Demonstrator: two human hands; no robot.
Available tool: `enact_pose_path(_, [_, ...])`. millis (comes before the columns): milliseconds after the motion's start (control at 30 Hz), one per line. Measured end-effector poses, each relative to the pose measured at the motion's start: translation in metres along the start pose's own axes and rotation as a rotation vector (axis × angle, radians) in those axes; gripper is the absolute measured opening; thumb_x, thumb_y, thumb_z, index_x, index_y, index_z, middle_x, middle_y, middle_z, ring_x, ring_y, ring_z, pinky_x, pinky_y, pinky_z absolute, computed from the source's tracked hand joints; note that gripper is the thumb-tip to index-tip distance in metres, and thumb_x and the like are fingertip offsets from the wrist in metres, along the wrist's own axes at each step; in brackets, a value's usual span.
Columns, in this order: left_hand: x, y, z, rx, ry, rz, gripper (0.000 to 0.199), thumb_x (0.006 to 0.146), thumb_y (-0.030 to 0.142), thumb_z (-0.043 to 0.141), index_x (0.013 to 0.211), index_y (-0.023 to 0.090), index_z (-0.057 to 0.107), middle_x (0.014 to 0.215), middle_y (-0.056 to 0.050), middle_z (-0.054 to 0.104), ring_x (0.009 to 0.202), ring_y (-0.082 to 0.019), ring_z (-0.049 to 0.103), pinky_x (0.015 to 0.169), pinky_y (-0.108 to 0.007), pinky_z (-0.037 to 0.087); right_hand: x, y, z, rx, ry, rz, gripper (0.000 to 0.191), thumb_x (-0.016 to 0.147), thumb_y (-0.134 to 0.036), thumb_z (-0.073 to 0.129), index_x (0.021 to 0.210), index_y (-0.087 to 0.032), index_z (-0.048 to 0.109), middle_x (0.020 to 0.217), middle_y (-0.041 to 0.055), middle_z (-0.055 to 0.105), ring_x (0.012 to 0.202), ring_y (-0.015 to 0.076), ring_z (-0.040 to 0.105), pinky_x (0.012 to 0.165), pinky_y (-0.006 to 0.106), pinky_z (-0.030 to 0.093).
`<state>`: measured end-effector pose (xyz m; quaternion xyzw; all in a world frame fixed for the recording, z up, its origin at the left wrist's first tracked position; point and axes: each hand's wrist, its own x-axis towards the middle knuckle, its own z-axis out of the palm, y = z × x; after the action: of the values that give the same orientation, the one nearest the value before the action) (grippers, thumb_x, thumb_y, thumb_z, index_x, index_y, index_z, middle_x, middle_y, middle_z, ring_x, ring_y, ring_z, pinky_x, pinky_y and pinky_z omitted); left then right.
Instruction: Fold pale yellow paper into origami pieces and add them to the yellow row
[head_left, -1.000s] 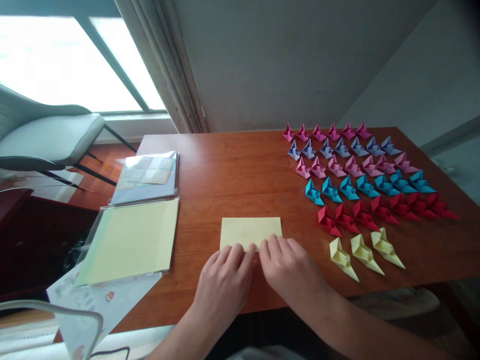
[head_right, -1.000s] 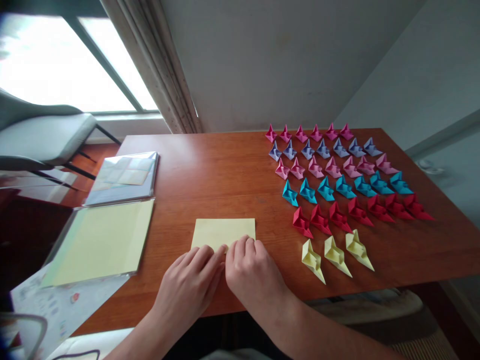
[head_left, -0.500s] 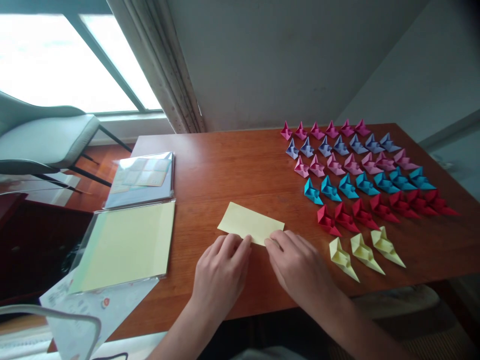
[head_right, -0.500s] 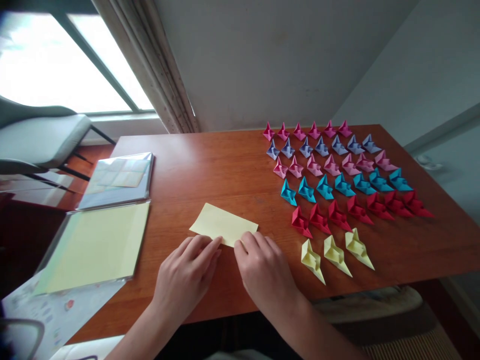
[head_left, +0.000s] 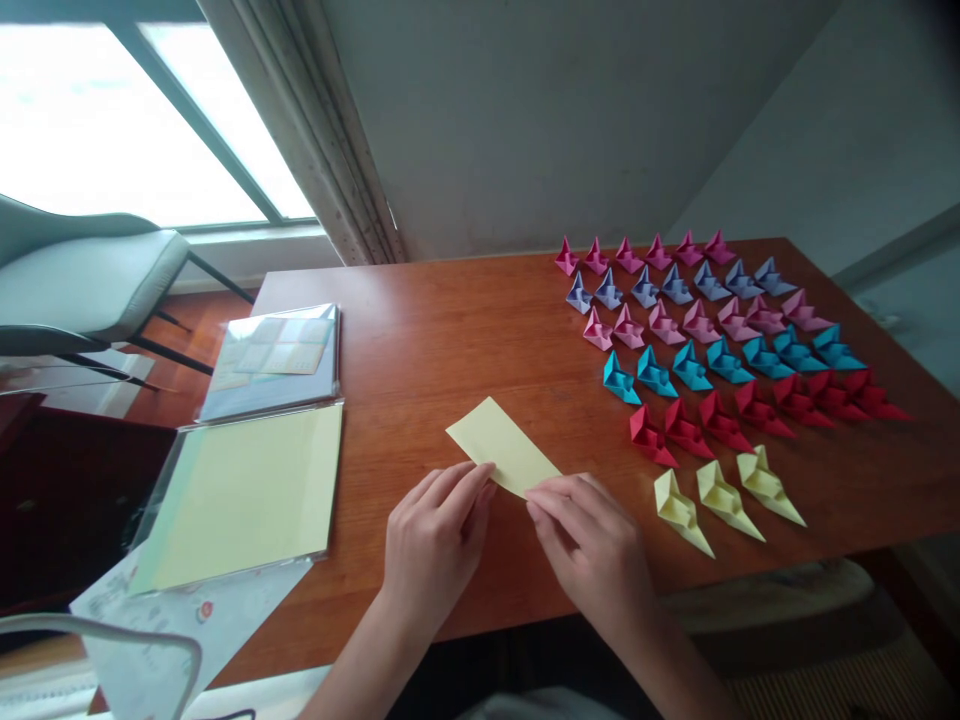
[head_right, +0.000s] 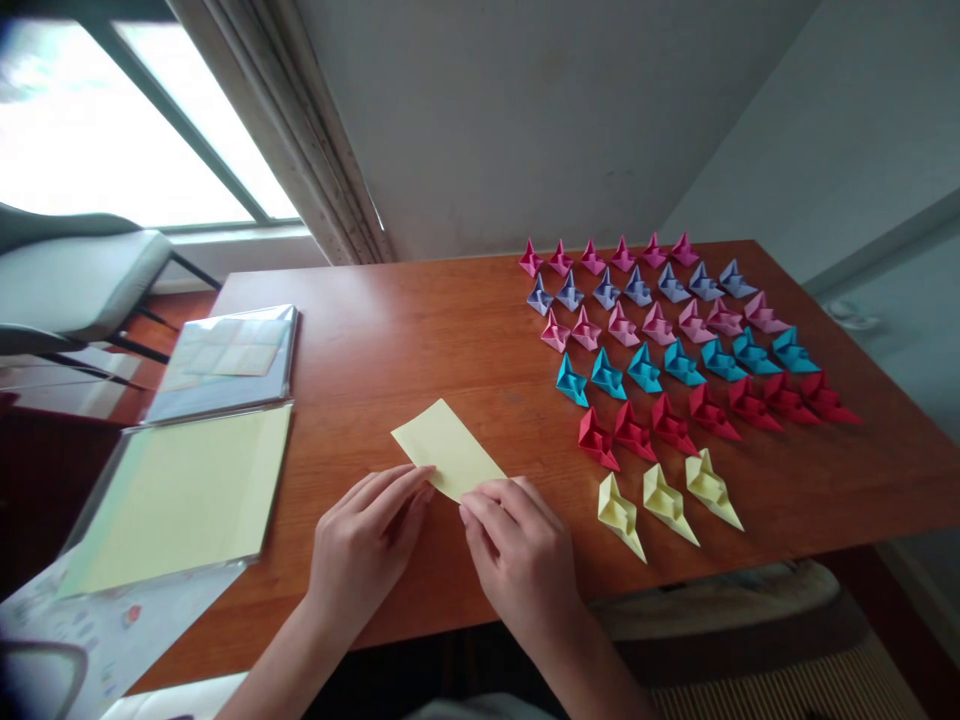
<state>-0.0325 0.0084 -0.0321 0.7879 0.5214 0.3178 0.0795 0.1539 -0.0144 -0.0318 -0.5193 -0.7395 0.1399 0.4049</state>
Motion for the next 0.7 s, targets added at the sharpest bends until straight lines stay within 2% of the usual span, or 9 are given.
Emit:
enact_pose_path(267, [0.0011, -0.0023, 0.0004, -0.083, -0.065, -0.03, 0.019, 0.095, 0.016, 0.06, 0.111, 0.022, 0.069, 0.104, -0.004, 0.076, 0.087, -0.018, 0.069, 0.076, -0.032, 0.055, 0.0009, -0.0044, -0.0052, 0.02, -0.029, -0.052, 0.015, 0.092, -0.007, 0.063, 0.099, -0.019, 0.069, 0.089, 0.0061, 0.071, 0.08, 0.0197, 0.063, 0.076, 0.036, 0.052])
enact_pose_path(700, [0.003, -0.0025, -0.0013, -0.15, -0.088, -0.021, 0.017, 0.093, 0.018, 0.062, 0.108, 0.021, 0.07, 0.102, -0.004, 0.076, 0.084, -0.018, 0.069, 0.075, -0.032, 0.055, 0.0025, -0.0092, -0.009, 0.127, -0.039, 0.016, 0.013, 0.093, -0.009, 0.061, 0.095, -0.019, 0.069, 0.087, 0.0059, 0.069, 0.081, 0.0187, 0.062, 0.075, 0.034, 0.053])
